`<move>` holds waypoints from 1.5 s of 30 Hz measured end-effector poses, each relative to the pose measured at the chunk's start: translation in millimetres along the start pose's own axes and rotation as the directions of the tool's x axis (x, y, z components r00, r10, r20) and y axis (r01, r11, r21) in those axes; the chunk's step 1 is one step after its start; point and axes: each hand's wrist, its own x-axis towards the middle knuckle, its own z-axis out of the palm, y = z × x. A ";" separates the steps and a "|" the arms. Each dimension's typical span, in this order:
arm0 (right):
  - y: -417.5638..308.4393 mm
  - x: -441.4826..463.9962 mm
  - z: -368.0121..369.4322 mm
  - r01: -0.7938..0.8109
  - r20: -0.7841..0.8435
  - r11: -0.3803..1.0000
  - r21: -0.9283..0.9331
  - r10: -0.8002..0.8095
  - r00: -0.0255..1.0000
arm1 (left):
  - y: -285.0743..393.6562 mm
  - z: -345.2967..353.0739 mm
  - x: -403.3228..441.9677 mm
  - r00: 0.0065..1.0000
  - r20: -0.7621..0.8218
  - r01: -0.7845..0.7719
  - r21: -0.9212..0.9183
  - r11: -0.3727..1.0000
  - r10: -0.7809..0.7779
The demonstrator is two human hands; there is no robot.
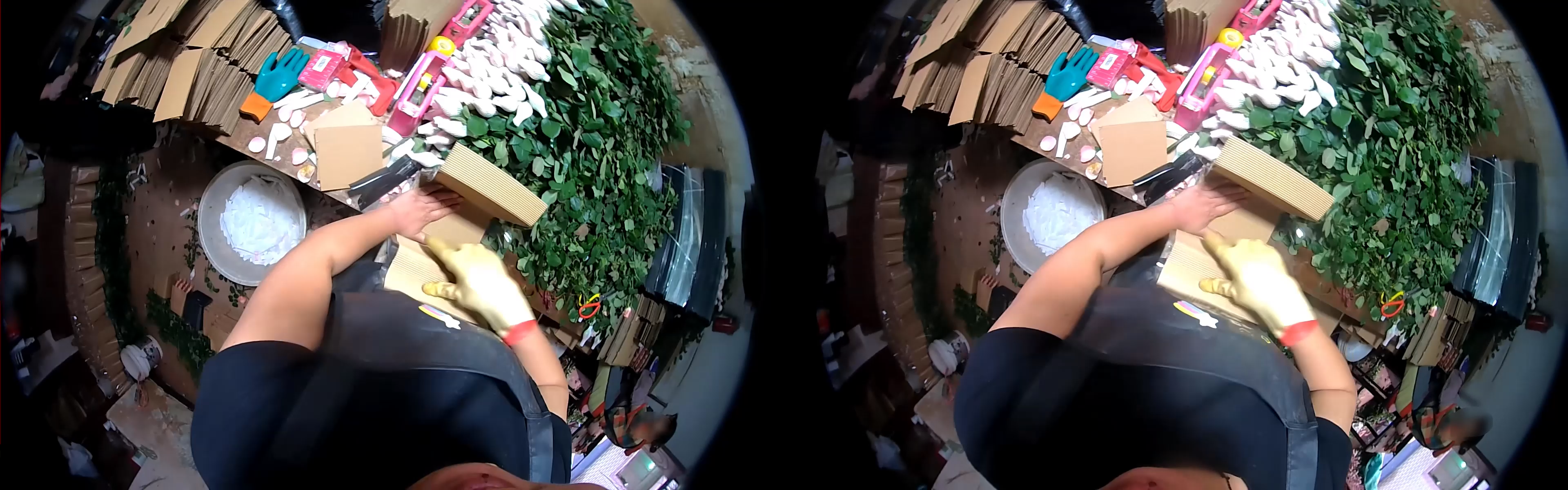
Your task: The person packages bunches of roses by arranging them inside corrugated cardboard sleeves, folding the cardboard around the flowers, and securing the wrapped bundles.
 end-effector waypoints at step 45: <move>132.7 88.6 127.4 -0.382 0.216 0.222 0.897 0.533 0.818 | -16.9 -82.2 -33.8 0.998 0.022 -0.066 0.029 0.997 0.066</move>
